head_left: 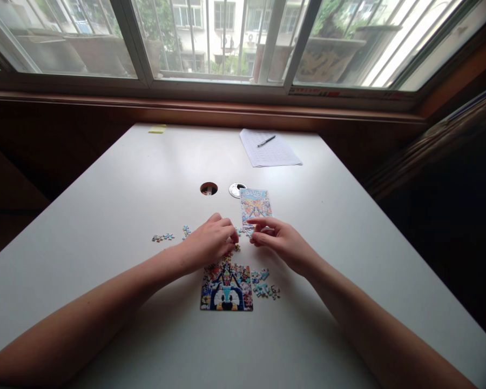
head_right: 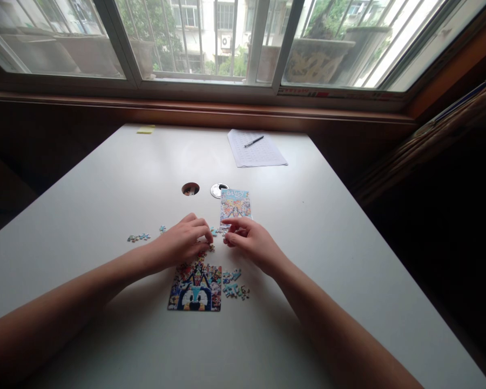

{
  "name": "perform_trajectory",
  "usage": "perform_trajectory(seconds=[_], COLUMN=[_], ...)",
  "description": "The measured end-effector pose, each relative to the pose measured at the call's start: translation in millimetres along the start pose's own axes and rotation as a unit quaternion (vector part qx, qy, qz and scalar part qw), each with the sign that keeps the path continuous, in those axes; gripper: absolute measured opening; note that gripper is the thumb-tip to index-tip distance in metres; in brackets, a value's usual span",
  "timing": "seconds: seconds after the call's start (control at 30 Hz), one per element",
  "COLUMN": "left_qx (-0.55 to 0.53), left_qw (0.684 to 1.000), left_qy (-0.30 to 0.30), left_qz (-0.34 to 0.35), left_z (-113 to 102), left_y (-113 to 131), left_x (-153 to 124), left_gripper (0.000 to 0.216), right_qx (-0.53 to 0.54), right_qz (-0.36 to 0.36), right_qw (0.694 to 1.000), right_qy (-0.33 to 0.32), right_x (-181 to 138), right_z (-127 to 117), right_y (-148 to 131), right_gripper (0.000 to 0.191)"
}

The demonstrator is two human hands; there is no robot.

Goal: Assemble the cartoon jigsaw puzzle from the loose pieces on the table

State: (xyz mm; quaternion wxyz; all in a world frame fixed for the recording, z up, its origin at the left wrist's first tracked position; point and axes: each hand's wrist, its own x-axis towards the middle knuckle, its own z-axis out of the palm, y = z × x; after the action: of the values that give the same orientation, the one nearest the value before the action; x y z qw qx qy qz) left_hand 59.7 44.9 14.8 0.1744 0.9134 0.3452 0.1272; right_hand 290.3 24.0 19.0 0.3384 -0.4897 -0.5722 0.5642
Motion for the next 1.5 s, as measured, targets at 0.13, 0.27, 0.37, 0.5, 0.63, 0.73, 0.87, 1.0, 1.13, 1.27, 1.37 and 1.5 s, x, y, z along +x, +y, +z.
perform_trajectory(seconds=[0.13, 0.27, 0.37, 0.5, 0.63, 0.73, 0.87, 1.0, 1.13, 1.27, 1.37, 1.5], left_qx=[0.001, -0.002, -0.004, -0.004, -0.009, -0.013, -0.026, -0.046, -0.082, -0.112, -0.133, -0.173], left_qw=[1.0, 1.0, 1.0, 1.0, 1.0, 1.0, 0.999, 0.998, 0.995, 0.992, 0.989, 0.98], left_qy=[0.004, 0.008, 0.008, -0.006, -0.016, -0.017, -0.018, -0.026, -0.02, 0.0, 0.01, 0.001], left_qz=[0.003, 0.004, 0.003, -0.002, -0.007, -0.007, -0.013, -0.027, -0.049, -0.055, -0.065, -0.097], left_z=[0.6, 1.3, 1.2, -0.2, -1.5, -1.8, -3.2, -7.6, -12.1, -13.4, -14.5, -17.4], left_y=[-0.7, -1.4, -1.8, -1.7, -1.2, -0.7, 0.3, 1.7, 3.6, 4.4, 4.8, 6.3], left_x=[0.1, 0.6, 0.9, 1.0, 1.1, 1.0, 1.0, 1.7, 2.7, 3.4, 3.8, 3.8], left_gripper=[0.011, 0.01, 0.01, 0.017, 0.015, 0.014, 0.012, 0.01, 0.009, 0.008, 0.008, 0.011], right_qx=[0.011, 0.008, 0.033, 0.083, 0.124, 0.128, 0.128, 0.138, 0.154, 0.156, 0.148, 0.103], right_qz=[0.019, 0.006, 0.011, 0.048, 0.069, 0.071, 0.067, 0.063, 0.062, 0.063, 0.062, 0.045], right_qw=[1.0, 0.999, 0.999, 0.995, 0.99, 0.989, 0.989, 0.988, 0.986, 0.985, 0.986, 0.993], right_qy=[0.01, 0.039, 0.041, 0.03, 0.023, 0.017, 0.007, 0.004, -0.014, -0.031, -0.04, -0.045], right_x=[0.6, 2.6, 2.9, 1.3, 0.4, 0.6, 0.8, -0.4, -1.9, -1.6, -1.8, -3.0], right_z=[-1.0, -4.0, -4.4, -2.2, -0.5, -0.5, -0.4, 1.2, 3.9, 4.9, 4.0, 2.9], right_y=[-0.3, 1.7, 1.7, 0.2, 0.5, 1.7, 3.1, 2.9, 2.1, 3.2, 3.1, 0.0], right_gripper=[0.036, 0.033, 0.035, 0.035, 0.033, 0.031, 0.026, 0.024, 0.02, 0.017, 0.019, 0.021])
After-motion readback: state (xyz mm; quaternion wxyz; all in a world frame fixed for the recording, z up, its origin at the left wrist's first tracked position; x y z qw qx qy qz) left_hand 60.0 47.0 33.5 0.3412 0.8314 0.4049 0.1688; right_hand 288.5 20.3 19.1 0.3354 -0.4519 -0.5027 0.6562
